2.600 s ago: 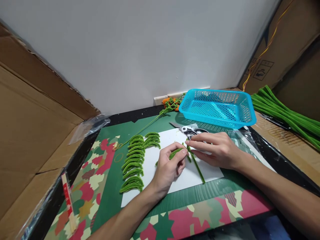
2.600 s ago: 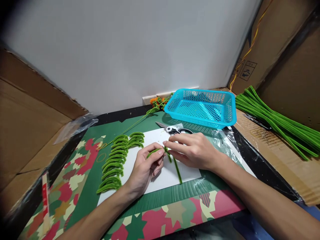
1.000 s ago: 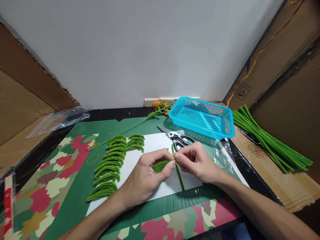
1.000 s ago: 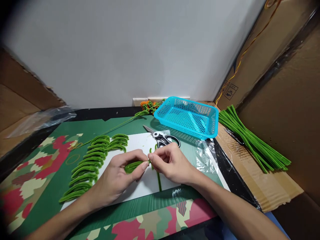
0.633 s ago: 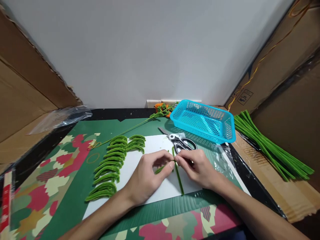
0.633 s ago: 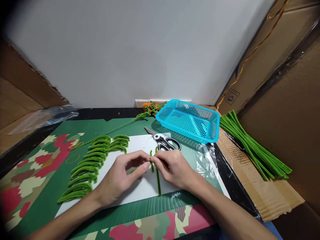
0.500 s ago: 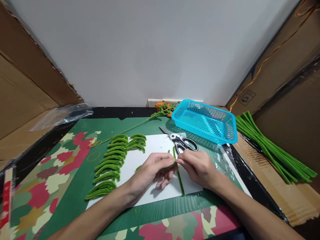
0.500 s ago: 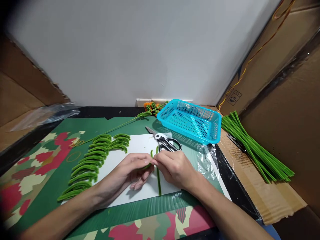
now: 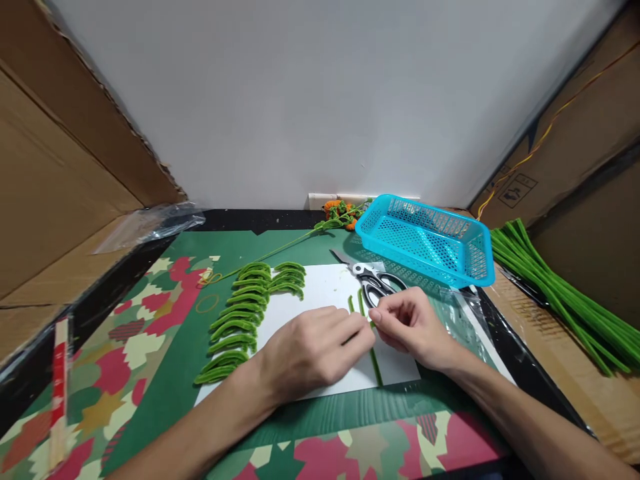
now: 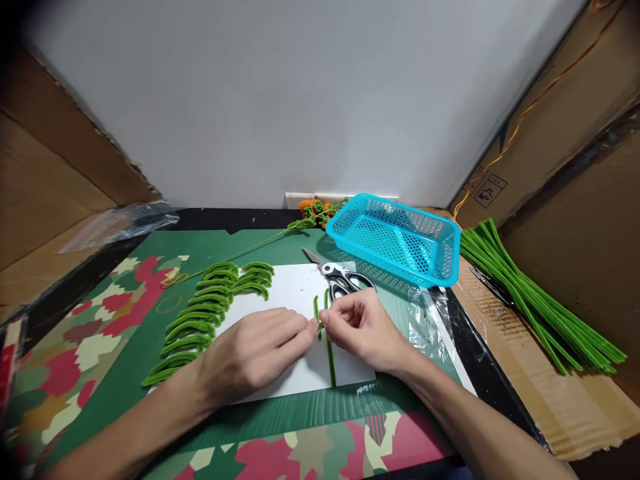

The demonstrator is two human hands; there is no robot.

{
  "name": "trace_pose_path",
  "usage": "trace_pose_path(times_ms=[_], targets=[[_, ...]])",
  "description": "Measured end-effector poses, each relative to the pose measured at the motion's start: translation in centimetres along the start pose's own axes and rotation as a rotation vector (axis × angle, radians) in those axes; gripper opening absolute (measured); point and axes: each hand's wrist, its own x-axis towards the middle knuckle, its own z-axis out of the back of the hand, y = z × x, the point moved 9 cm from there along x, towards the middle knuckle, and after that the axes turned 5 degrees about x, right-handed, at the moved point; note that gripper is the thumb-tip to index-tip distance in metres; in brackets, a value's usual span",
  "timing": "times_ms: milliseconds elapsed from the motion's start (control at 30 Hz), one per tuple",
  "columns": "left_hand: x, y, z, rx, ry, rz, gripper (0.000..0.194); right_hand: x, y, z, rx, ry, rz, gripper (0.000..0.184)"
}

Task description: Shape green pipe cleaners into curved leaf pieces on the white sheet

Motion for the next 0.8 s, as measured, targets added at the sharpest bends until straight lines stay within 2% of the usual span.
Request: trace_pose_path(times_ms=[67, 133, 200, 267, 300, 367, 433, 500, 567, 667, 733, 800], targets=[[-0.2, -0.4, 0.0, 0.140, -0.008, -0.055, 0.023, 0.2, -0.9, -0.1, 0.073, 0.015, -0.073, 0.052], [-0.4, 0.6, 0.0, 0.076, -0.055, 0.063, 0.022, 0.2, -0.5, 0.4, -0.038, -0.024, -0.015, 0.049], [-1.0, 2.5, -1.0, -0.190, -0.068, 0.307, 0.025, -0.1, 1.0, 0.8, -0.242, -0.057, 0.133, 0.041], [-1.8, 3.8, -3.3, -0.580, -0.012, 0.542, 0.038, -0.7, 2.4, 0.7, -0.415, -0.055, 0.291, 0.034], [-2.1, 4.0, -4.5, -0.763, 0.022, 0.616, 0.041, -0.9, 2.9, 0.5, -0.472, -0.044, 0.356, 0.032], [-2.1, 3.8, -5.8, -1.016, 0.054, 0.682, 0.041, -1.4, 3.5, 0.2, -0.535, -0.024, 0.443, 0.028], [-2.0, 3.6, -6.0, -1.089, 0.055, 0.686, 0.037, -1.6, 3.6, 0.0, -0.563, -0.007, 0.468, 0.028], [-1.8, 3.5, -5.2, -1.012, 0.045, 0.643, 0.033, -1.4, 3.2, 0.0, -0.549, 0.000, 0.418, 0.032], [-1.4, 3.2, -3.7, -0.765, 0.032, 0.535, 0.028, -1.0, 2.2, 0.2, -0.441, -0.006, 0.281, 0.040], [-0.5, 1.1, -1.3, -0.200, 0.048, 0.193, 0.019, -0.2, -0.6, 0.0, -0.100, 0.055, -0.018, 0.051], [-0.4, -0.4, -1.0, 0.107, 0.074, -0.020, 0.021, 0.0, -2.1, -0.6, 0.095, 0.117, -0.178, 0.056], [-0.4, -0.9, -1.0, 0.238, 0.066, -0.100, 0.025, 0.1, -2.4, -0.6, 0.133, 0.130, -0.225, 0.058]])
